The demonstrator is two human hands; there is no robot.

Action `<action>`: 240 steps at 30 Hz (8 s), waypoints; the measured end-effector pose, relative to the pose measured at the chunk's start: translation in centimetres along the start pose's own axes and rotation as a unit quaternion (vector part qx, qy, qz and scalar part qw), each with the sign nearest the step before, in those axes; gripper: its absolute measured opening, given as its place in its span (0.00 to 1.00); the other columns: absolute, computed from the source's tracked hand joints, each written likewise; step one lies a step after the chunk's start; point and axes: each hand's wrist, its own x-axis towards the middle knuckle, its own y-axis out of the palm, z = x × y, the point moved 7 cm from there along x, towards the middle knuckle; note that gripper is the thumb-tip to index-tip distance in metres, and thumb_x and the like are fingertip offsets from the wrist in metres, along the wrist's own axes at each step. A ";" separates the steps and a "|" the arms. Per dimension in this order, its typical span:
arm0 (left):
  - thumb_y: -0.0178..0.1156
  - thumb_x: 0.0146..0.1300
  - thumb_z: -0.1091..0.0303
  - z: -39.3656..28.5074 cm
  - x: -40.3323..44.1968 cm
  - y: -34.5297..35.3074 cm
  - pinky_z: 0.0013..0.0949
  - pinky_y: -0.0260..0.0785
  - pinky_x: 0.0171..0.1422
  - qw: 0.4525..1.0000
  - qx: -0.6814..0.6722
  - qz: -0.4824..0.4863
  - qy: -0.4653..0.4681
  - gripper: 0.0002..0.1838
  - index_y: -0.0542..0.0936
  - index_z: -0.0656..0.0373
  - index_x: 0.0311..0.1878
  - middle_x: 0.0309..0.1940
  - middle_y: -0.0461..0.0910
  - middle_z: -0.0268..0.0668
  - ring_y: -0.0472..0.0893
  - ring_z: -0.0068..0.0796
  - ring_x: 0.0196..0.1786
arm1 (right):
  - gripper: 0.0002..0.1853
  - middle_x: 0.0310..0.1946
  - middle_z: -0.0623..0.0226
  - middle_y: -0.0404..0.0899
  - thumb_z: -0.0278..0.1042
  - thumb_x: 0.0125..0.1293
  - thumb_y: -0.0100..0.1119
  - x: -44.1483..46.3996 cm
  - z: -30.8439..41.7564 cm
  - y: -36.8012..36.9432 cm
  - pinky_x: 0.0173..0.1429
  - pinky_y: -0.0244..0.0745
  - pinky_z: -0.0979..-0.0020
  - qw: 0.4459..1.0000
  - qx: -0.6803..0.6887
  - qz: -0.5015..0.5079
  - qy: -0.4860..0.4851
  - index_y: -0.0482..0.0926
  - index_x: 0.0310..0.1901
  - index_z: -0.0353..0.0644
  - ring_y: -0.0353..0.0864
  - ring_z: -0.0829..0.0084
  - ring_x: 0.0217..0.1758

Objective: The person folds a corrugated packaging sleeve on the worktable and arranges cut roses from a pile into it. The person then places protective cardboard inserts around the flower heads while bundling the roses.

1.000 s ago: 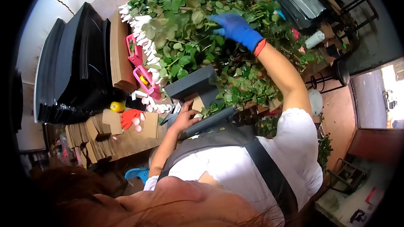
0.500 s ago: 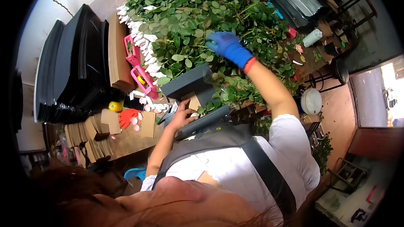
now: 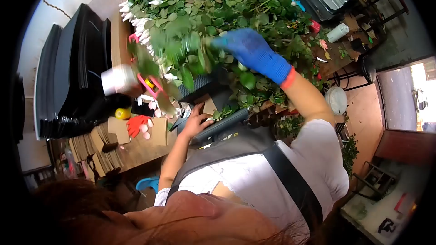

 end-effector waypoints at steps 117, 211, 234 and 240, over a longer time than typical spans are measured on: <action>0.70 0.59 0.75 3.1 0.9 0.1 0.36 0.80 0.55 0.941 -0.169 -0.271 -0.112 0.26 0.77 0.57 0.62 0.57 0.76 0.45 0.83 0.39 0.54 | 0.20 0.47 0.54 0.85 0.32 0.63 0.58 -21.6 -13.6 17.3 0.52 0.80 0.53 0.750 -0.134 0.575 0.297 0.79 0.57 0.46 0.86 0.54 0.49; 0.60 0.68 0.59 2.2 1.7 -0.3 0.47 0.73 0.61 0.951 -0.089 -0.276 -0.105 0.20 0.76 0.50 0.61 0.51 0.81 0.52 0.80 0.55 0.56 | 0.26 0.36 0.56 0.85 0.58 0.66 0.59 -6.9 7.6 18.9 0.43 0.78 0.53 0.921 0.048 0.378 0.079 0.78 0.62 0.59 0.85 0.52 0.38; 0.57 0.71 0.67 4.8 -5.5 -5.2 0.32 0.69 0.42 0.773 -0.237 -0.568 -0.151 0.12 0.78 0.66 0.33 0.28 0.79 0.36 0.76 0.25 0.34 | 0.19 0.39 0.59 0.87 0.57 0.67 0.58 -10.6 2.5 29.8 0.49 0.78 0.51 0.919 -0.053 0.351 0.170 0.87 0.41 0.49 0.86 0.53 0.43; 0.66 0.63 0.48 5.9 -1.5 -2.3 0.45 0.74 0.51 0.876 -0.170 -0.267 -0.365 0.22 0.80 0.61 0.42 0.36 0.85 0.52 0.85 0.53 0.43 | 0.21 0.41 0.60 0.87 0.58 0.68 0.54 -11.1 2.2 30.7 0.50 0.79 0.52 0.896 -0.015 0.401 0.188 0.86 0.46 0.52 0.86 0.54 0.45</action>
